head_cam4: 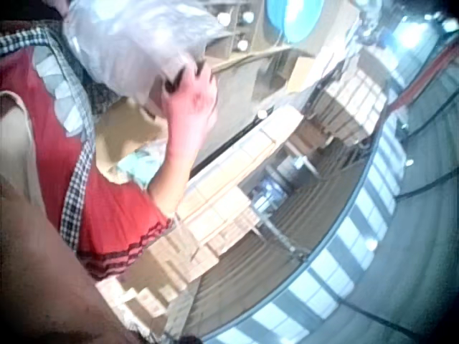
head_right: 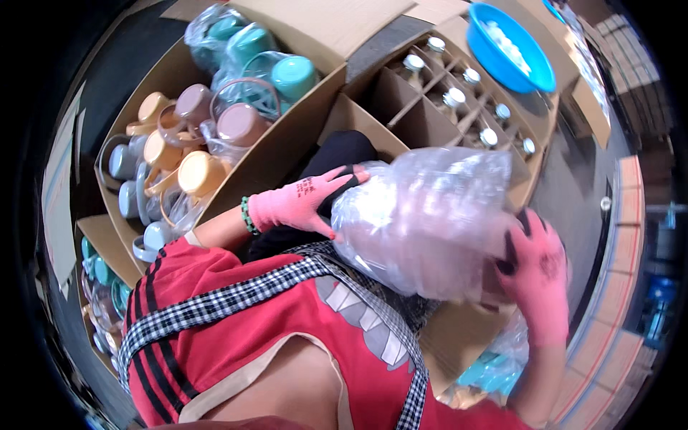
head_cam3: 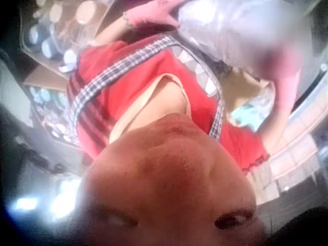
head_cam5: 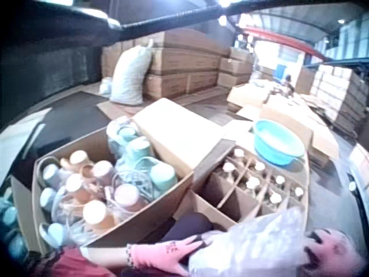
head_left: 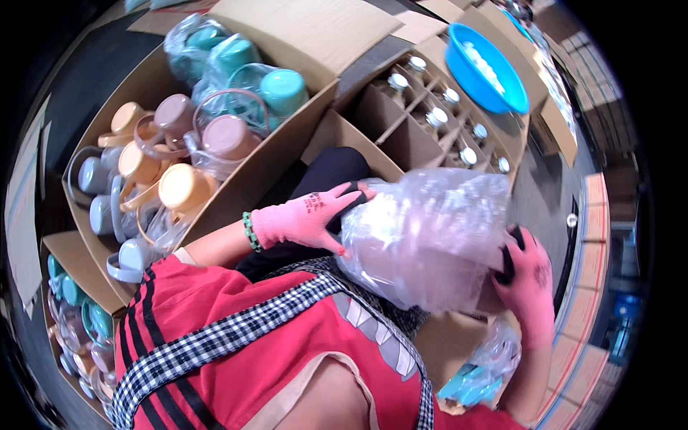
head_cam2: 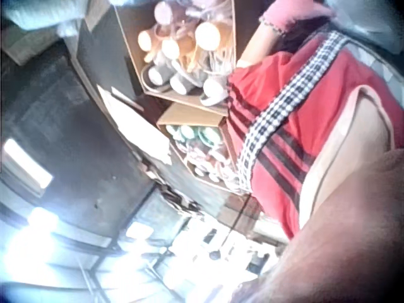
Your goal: The person sits on the floor and packs teal and pink plastic pitchers into cardboard boxes. They remove the lids, place the pitchers into clear plastic bags, and then place the bagged items into a box. The person repeats this process for multiple pitchers.
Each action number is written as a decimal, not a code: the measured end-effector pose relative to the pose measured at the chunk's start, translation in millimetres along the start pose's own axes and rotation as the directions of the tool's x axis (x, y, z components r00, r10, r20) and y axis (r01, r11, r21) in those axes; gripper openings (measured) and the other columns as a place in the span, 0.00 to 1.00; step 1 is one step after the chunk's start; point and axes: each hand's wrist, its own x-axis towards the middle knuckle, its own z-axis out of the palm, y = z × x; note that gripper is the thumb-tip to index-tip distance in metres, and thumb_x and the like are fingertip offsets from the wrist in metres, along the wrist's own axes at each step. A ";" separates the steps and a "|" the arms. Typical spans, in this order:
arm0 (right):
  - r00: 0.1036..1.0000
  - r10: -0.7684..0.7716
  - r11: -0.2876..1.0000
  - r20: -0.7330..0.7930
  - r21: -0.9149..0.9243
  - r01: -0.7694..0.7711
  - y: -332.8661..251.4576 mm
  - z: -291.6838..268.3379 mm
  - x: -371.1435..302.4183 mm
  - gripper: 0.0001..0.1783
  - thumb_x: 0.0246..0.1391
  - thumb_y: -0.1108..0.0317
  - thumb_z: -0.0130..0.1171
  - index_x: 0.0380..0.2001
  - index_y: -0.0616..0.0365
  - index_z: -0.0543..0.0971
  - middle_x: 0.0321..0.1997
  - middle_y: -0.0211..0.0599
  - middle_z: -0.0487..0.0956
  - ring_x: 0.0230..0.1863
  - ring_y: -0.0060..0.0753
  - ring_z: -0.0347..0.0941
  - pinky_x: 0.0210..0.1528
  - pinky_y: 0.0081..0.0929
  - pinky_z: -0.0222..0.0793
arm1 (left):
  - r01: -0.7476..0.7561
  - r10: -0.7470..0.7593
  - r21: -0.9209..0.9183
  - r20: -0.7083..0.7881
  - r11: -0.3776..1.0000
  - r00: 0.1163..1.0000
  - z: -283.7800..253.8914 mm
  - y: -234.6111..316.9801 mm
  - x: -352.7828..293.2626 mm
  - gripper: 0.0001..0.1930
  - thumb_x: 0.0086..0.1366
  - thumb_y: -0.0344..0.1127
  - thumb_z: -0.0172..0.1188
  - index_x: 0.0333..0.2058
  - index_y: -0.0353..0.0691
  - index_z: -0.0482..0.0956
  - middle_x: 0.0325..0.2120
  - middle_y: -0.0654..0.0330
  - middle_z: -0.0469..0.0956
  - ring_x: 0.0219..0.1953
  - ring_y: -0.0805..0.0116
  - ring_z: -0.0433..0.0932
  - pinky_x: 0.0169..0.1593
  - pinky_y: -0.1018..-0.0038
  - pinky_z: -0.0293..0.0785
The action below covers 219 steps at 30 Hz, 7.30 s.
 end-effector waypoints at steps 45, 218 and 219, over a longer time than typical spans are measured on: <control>0.864 0.421 -0.249 0.275 0.951 -0.181 -91.4 223.8 -29.4 0.10 0.39 0.75 0.63 0.26 0.60 0.72 0.25 0.27 0.73 0.29 0.19 0.69 0.35 0.19 0.66 | 0.209 -0.257 0.151 0.517 0.966 0.817 31.3 22.7 21.6 0.29 0.55 0.52 0.55 0.44 0.30 0.69 0.38 0.46 0.72 0.43 0.53 0.71 0.48 0.69 0.66; 0.775 0.573 0.773 -0.267 0.489 -0.404 206.7 7.2 134.1 0.28 0.33 0.55 0.66 0.37 0.60 0.73 0.30 0.39 0.76 0.31 0.29 0.73 0.33 0.23 0.68 | -0.419 -0.408 -0.908 -0.378 -0.013 0.831 -0.1 -123.3 263.2 0.13 0.60 0.40 0.44 0.41 0.41 0.70 0.39 0.57 0.71 0.45 0.62 0.71 0.52 0.65 0.66; 0.736 0.615 0.702 -0.281 0.621 -0.349 202.8 -15.5 114.4 0.26 0.35 0.54 0.65 0.36 0.59 0.73 0.27 0.35 0.76 0.27 0.24 0.71 0.28 0.18 0.66 | -0.382 -0.109 -0.887 -0.366 -0.260 0.924 -2.0 -141.4 261.8 0.16 0.62 0.42 0.42 0.44 0.38 0.67 0.41 0.54 0.71 0.48 0.58 0.68 0.54 0.59 0.62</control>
